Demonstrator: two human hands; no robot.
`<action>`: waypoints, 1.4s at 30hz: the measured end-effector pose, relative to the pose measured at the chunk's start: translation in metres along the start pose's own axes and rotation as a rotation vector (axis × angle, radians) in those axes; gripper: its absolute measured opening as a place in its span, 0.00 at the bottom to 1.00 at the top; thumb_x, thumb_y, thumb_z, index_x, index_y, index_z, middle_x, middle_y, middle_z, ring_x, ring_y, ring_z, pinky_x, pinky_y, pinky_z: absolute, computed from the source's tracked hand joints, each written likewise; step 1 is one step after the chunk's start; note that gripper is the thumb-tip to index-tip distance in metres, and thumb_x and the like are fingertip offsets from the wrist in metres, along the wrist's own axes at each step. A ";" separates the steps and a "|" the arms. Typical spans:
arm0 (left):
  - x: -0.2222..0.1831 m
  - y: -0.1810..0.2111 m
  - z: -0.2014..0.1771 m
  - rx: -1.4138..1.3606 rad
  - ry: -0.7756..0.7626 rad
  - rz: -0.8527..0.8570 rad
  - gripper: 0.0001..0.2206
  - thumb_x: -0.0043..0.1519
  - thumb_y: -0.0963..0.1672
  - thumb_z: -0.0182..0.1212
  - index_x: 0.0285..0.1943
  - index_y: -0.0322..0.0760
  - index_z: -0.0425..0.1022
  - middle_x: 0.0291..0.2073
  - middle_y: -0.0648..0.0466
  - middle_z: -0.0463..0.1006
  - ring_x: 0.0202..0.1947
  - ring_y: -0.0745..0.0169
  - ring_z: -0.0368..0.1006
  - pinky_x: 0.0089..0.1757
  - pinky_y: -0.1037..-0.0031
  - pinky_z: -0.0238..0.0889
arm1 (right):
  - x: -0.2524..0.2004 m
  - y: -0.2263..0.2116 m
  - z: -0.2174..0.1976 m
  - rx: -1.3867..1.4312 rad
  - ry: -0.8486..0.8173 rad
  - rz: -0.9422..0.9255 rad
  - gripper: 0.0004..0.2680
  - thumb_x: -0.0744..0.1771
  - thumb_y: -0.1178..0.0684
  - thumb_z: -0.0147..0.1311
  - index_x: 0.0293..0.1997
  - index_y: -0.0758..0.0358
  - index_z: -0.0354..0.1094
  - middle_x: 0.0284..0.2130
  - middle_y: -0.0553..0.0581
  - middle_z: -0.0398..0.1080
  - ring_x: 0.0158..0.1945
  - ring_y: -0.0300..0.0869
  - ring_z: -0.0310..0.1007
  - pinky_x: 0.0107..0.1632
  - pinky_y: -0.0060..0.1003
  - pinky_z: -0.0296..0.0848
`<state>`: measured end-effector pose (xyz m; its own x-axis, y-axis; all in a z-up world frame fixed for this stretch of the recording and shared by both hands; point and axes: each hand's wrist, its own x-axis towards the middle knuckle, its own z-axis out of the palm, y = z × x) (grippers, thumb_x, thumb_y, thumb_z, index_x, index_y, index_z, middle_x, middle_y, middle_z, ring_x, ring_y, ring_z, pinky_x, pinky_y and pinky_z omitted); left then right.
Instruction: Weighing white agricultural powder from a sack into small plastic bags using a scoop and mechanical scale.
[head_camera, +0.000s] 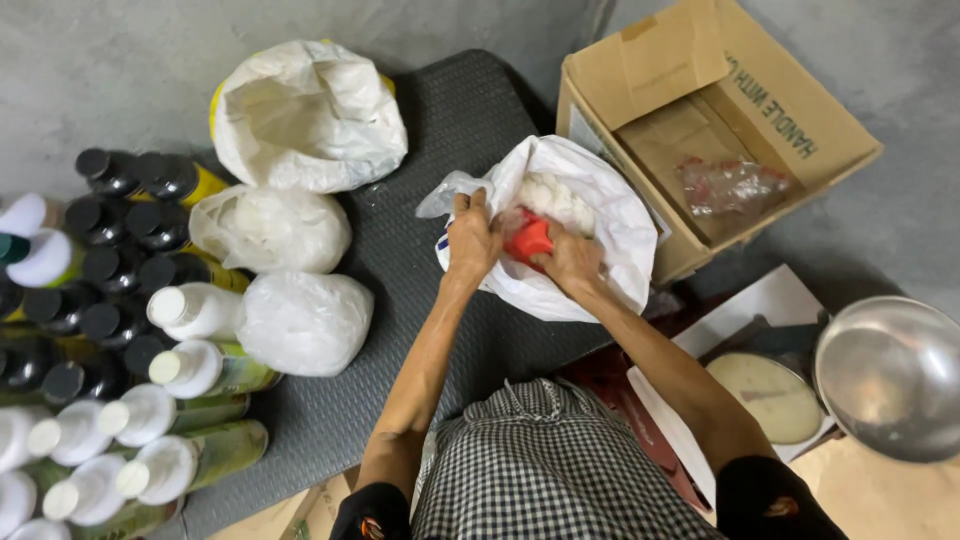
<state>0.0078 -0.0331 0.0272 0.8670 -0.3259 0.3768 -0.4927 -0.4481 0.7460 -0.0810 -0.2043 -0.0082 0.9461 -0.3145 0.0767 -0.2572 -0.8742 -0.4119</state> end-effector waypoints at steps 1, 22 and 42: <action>-0.002 -0.002 0.002 0.007 0.008 -0.009 0.24 0.57 0.39 0.65 0.62 0.22 0.68 0.54 0.26 0.69 0.44 0.23 0.74 0.44 0.51 0.71 | 0.006 -0.002 0.008 0.003 -0.007 -0.011 0.26 0.58 0.46 0.71 0.60 0.61 0.69 0.35 0.67 0.78 0.38 0.56 0.79 0.42 0.53 0.73; 0.008 -0.009 -0.006 0.068 0.004 -0.120 0.21 0.60 0.42 0.65 0.61 0.27 0.71 0.56 0.29 0.70 0.42 0.26 0.76 0.42 0.52 0.73 | -0.049 0.009 -0.065 0.160 -0.009 0.152 0.19 0.59 0.42 0.70 0.51 0.55 0.73 0.38 0.64 0.78 0.41 0.55 0.79 0.45 0.49 0.74; -0.004 -0.011 -0.021 -0.167 -0.057 -0.236 0.32 0.57 0.51 0.68 0.64 0.21 0.70 0.51 0.32 0.72 0.49 0.37 0.73 0.49 0.57 0.68 | -0.075 -0.002 -0.022 0.592 0.317 0.139 0.16 0.59 0.49 0.72 0.43 0.65 0.71 0.37 0.58 0.80 0.38 0.42 0.78 0.41 0.37 0.75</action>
<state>0.0116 -0.0095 0.0294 0.9483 -0.2775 0.1542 -0.2548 -0.3754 0.8912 -0.1553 -0.1868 0.0066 0.7857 -0.5813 0.2118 -0.1361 -0.4963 -0.8574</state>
